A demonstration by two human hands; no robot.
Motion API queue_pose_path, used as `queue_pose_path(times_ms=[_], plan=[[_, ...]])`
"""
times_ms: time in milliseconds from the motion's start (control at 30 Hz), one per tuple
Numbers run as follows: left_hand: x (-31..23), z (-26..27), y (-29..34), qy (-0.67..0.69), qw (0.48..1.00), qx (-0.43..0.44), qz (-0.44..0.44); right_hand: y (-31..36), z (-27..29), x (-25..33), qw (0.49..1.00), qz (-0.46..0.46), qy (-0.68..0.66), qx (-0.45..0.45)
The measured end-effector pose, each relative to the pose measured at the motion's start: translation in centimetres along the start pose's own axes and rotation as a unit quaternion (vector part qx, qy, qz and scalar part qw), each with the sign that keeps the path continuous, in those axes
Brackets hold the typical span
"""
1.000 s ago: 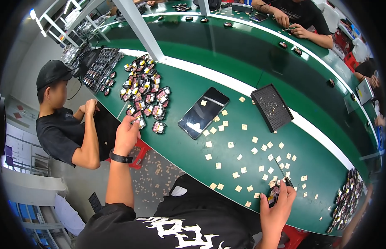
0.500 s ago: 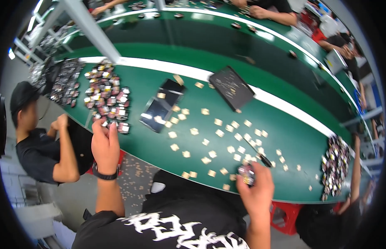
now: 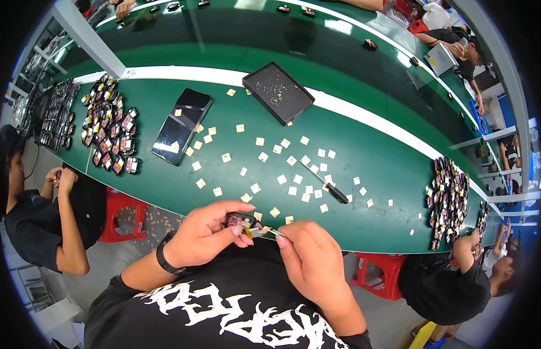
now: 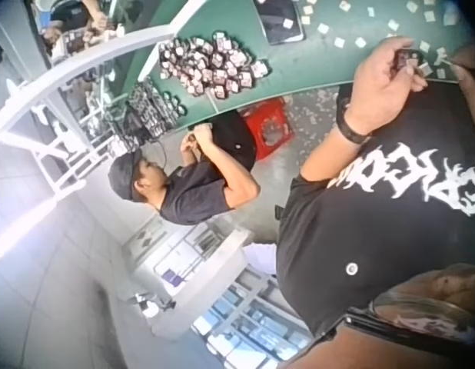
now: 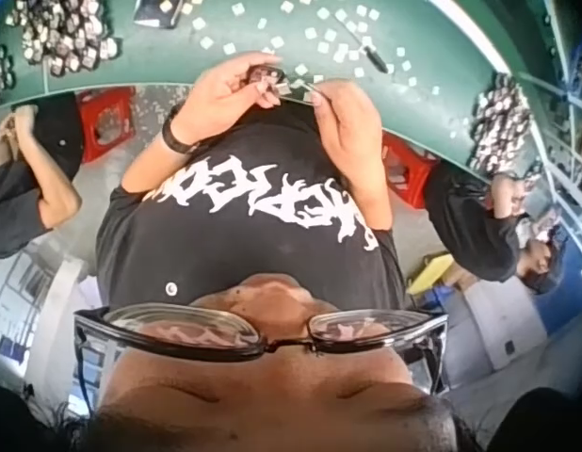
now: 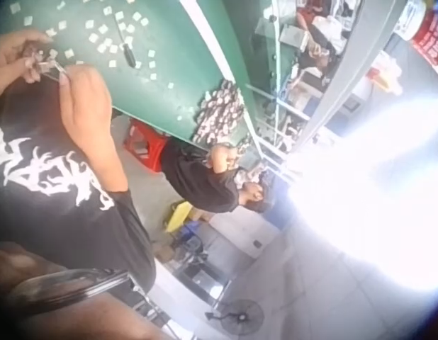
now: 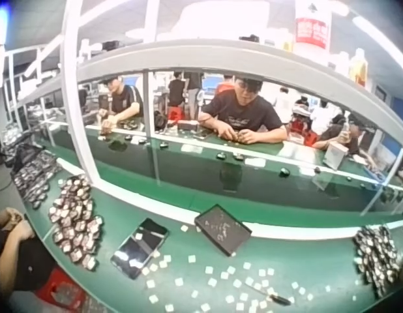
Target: Assemble small electronic components, specifically attaching adhesive labels or seals to small circuit board housings.
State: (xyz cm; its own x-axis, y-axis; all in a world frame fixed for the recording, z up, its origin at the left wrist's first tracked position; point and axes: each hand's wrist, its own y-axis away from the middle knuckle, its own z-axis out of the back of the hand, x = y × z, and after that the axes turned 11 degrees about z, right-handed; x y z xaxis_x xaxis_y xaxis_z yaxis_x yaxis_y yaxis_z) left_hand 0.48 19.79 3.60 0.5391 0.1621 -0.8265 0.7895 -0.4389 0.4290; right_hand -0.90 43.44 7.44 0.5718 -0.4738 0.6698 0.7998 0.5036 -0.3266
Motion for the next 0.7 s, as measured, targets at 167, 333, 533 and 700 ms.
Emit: queue_pose_path(times_ms=[167, 333, 533, 700], plan=[[-0.4, -0.8, -0.2, -0.076, 0.997, -0.015, -0.029, 0.2, -1.3, 0.4, 0.995, 0.008, 0.096, -0.020], [-0.9, -1.5, 0.0, -0.237, 0.963, -0.062, -0.110, 0.5, -1.6, 0.5, 0.989, 0.011, 0.143, -0.020], [-0.9, -2.1, -0.2, -0.327, 0.926, -0.086, -0.168, 0.8, -1.7, 0.8, 0.992, 0.029, 0.126, 0.005], [-0.8, -1.8, 0.0, -0.328, 0.930, -0.067, -0.155, 1.3, -1.7, 0.5, 0.994, 0.032, 0.096, 0.029]])
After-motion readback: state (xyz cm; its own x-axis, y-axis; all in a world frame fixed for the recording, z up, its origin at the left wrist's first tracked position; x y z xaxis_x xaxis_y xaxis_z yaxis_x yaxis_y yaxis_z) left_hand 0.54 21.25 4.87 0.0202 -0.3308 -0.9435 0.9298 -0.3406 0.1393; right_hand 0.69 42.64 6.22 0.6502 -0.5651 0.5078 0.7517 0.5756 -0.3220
